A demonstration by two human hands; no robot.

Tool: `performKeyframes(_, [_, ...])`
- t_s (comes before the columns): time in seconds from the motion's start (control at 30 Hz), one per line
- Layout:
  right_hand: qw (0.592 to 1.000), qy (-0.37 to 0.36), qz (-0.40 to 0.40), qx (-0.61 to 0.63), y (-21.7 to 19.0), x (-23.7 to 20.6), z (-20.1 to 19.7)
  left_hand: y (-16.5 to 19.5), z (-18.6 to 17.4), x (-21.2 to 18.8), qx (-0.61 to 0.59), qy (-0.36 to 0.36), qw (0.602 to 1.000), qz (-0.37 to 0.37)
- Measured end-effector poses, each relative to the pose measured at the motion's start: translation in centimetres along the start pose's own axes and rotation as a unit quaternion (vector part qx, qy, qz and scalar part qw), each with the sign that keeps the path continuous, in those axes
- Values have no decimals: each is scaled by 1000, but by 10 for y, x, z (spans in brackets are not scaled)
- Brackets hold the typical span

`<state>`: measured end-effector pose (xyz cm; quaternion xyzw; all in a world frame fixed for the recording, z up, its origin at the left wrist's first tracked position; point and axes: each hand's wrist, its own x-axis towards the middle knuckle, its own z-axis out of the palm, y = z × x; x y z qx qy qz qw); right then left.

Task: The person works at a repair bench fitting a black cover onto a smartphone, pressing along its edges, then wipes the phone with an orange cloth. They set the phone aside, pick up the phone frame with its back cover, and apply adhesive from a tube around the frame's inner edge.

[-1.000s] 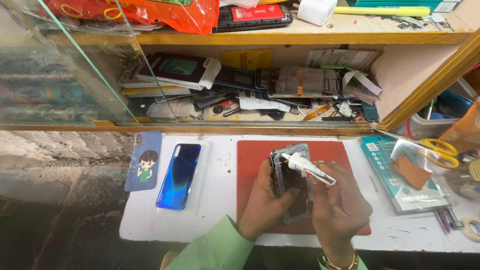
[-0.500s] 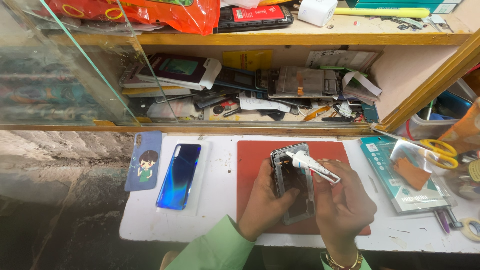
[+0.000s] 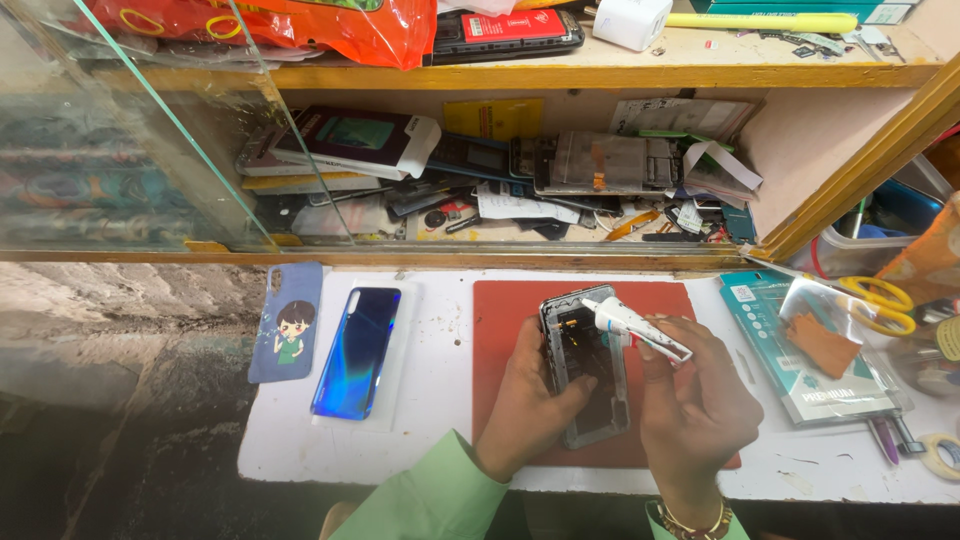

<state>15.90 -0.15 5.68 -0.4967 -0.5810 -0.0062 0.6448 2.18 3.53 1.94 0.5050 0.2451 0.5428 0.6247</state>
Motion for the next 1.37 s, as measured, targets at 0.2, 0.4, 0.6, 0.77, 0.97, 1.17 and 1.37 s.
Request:
performKeyframes(0.2, [1000, -3, 10, 6, -2, -2, -4, 2, 0, -1, 4, -6, 1000, 3])
performKeyframes(0.4, [1000, 1, 8, -12, -1, 2, -4, 2, 1, 0, -6, -4, 1000, 4])
performKeyframes(0.6, [1000, 8, 12, -26, 0, 3, -5, 1, 0, -1, 9, -2, 1000, 3])
performKeyframes(0.77, [1000, 12, 14, 13, 4, 0, -7, -1, 0, -1, -1, 3, 1000, -2])
performKeyframes(0.97, [1000, 15, 26, -3, 6, -1, -9, -1, -1, -1, -13, 0, 1000, -5])
performKeyframes(1.17, [999, 24, 22, -37, 9, 4, -11, -2, 0, -1, 6, 3, 1000, -3])
performKeyframes(1.37, [999, 26, 32, -25, 8, 3, -12, 0, -2, -1, 25, 5, 1000, 2])
